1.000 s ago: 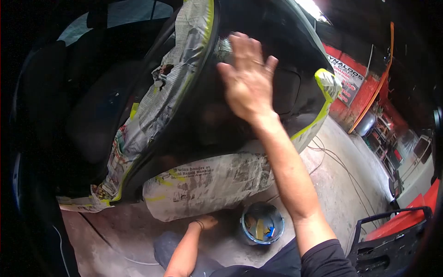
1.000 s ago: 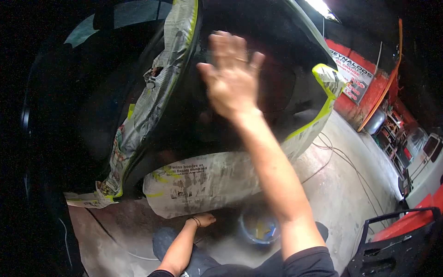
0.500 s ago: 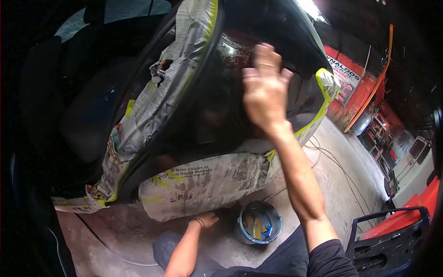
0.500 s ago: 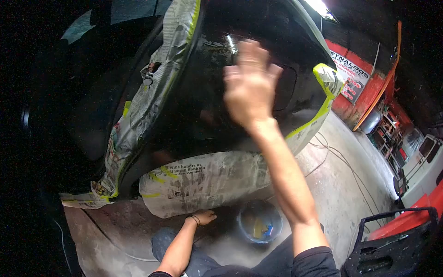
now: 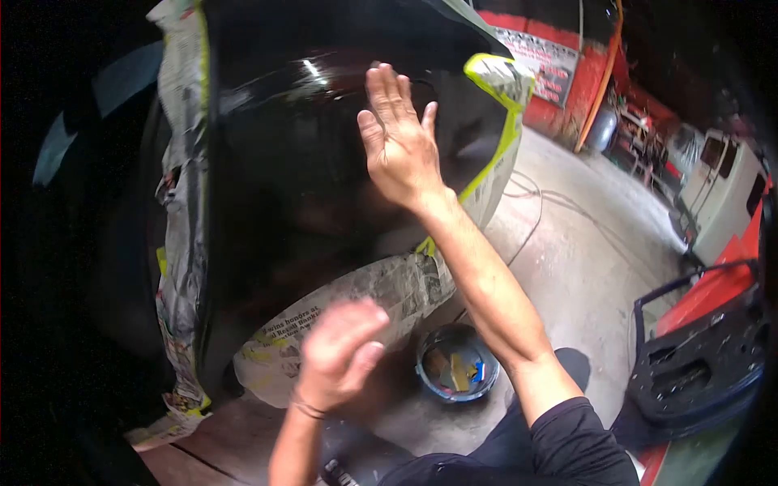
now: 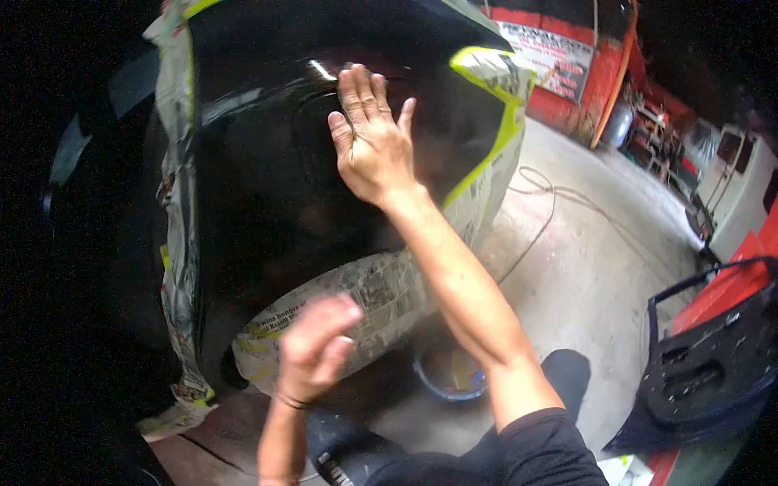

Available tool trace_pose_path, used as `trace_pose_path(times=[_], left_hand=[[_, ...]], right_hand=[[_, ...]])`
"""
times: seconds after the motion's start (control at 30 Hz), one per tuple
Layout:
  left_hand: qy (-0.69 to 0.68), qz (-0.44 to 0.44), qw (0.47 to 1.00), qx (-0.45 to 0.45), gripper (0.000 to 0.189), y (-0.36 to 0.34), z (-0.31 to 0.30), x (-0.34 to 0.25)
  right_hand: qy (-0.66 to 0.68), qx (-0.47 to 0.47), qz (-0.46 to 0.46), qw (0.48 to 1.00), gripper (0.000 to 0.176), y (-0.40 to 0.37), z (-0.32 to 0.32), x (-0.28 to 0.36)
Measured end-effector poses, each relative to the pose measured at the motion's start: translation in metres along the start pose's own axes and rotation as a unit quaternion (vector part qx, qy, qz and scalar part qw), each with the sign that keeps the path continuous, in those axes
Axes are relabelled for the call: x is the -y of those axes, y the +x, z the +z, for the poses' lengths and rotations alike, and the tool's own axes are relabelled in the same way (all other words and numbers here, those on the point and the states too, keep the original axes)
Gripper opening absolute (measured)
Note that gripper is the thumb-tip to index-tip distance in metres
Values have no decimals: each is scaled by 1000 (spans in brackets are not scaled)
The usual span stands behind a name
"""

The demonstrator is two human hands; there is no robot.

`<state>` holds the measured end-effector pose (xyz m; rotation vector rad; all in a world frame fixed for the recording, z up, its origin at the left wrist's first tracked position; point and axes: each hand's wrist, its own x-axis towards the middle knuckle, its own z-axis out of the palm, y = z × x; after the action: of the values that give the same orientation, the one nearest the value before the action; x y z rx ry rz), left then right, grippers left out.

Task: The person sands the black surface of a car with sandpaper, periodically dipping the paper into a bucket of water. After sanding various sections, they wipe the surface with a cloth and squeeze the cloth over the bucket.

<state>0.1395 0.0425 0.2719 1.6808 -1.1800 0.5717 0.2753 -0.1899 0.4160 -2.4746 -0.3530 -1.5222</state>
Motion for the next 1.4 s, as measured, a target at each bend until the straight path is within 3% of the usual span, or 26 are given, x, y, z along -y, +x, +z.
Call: trace_pose_path(times=[0.07,0.1,0.13,0.2,0.33,0.47,0.6,0.67,0.7,0.8,0.87,0.97,1.0,1.07,1.13,1.2,1.27,1.33,1.4], left_hand=[[161,162,973,-38,34,76,-60,-24],[222,225,946,-73,37,109,-83,-25],[261,258,926,-82,34,143,-104,-29],[345,321,875,-113,28,207,-126,-18],[571,272,763,-129,46,276,-129,39],[537,263,794,-109,49,278,-130,47],[449,237,860,-51,49,276,-141,31],[485,235,842,-33,52,274,-145,26],[504,235,831,-22,54,273,-143,27],[545,230,806,-25,59,272,-138,32],[546,222,807,-41,62,272,-137,34],[557,234,797,-4,63,272,-126,23],[557,240,795,5,63,275,-125,22],[556,228,799,1,66,276,-125,24],[553,224,802,-9,67,276,-123,24],[543,224,809,8,68,277,-124,21],[545,226,807,31,69,281,-117,17],[569,226,788,65,68,281,-113,8],[564,219,795,41,68,279,-117,16]], right_hand=[[-53,-6,45,998,67,5,-3,-38],[-18,-6,132,991,67,9,-4,-59],[22,11,217,976,69,10,-10,-73],[37,11,238,971,71,-1,-3,-79],[52,44,245,967,71,-12,-9,-71],[59,16,269,961,71,31,-25,-105],[35,7,86,996,67,0,-17,-124],[-4,11,82,997,65,-12,-20,-173],[45,-3,187,981,64,-16,-15,-194],[92,-51,237,966,66,-5,-3,-182],[53,-70,118,989,64,2,-1,-158],[28,-48,69,996,62,-9,-17,-177],[22,-86,83,993,61,-14,-6,-199],[53,-57,151,985,62,-15,-16,-203],[55,-103,193,974,64,-4,2,-170],[90,-122,104,983,68,-9,8,-146],[48,-43,69,996,70,-23,-1,-162],[22,-68,133,989,70,-37,10,-211],[119,-82,249,958,67,-42,11,-240]])
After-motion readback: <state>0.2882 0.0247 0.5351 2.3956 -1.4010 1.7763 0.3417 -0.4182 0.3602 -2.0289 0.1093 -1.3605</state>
